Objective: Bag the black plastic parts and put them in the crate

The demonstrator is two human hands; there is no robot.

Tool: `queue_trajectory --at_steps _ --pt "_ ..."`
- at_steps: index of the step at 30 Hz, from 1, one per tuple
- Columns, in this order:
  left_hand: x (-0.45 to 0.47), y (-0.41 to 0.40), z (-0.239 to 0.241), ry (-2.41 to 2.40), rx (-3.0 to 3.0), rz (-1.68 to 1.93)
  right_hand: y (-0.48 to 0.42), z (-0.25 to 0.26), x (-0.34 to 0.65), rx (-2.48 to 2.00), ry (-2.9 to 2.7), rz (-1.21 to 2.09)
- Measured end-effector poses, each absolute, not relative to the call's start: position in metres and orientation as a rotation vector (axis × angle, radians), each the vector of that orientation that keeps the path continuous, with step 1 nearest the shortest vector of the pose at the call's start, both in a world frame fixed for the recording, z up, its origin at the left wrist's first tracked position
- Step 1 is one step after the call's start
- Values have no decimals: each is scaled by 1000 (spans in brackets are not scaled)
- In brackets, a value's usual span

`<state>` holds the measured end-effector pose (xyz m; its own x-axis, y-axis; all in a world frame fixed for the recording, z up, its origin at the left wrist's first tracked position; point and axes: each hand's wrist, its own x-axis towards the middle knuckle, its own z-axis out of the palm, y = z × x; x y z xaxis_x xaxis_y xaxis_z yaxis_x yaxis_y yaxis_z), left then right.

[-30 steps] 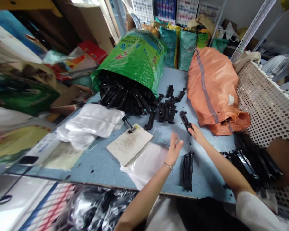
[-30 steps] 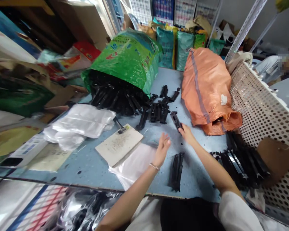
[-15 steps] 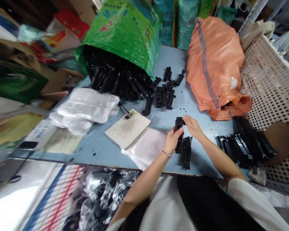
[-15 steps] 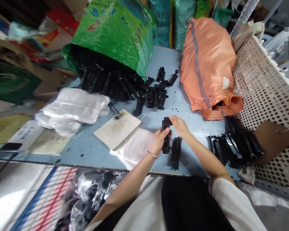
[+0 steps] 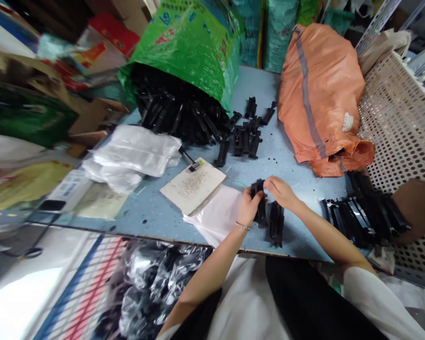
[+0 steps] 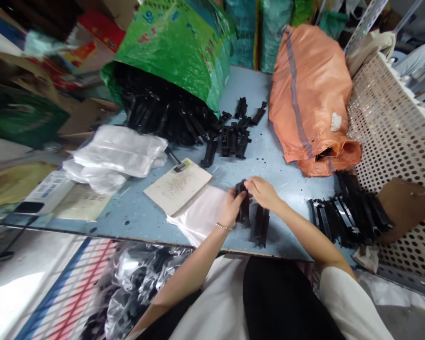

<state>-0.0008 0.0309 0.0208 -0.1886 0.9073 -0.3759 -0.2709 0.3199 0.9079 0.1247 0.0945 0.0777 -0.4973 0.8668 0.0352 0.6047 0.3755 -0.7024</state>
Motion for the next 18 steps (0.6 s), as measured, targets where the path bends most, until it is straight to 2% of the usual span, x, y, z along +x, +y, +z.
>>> queue_trajectory --at_steps 4,9,12,16,18 --pt "25 5 -10 1510 1113 1156 177 71 77 -1643 -2024 792" --pt "30 -5 -22 1506 1419 1174 234 57 45 -1787 -1950 808" --pt "5 14 -13 1463 1303 1225 214 55 61 -1757 -1963 816" --pt "-25 53 15 1293 765 1398 129 62 96 -1606 -2071 817" --pt "-30 64 32 1208 627 1414 86 70 111 -1330 -2228 807"
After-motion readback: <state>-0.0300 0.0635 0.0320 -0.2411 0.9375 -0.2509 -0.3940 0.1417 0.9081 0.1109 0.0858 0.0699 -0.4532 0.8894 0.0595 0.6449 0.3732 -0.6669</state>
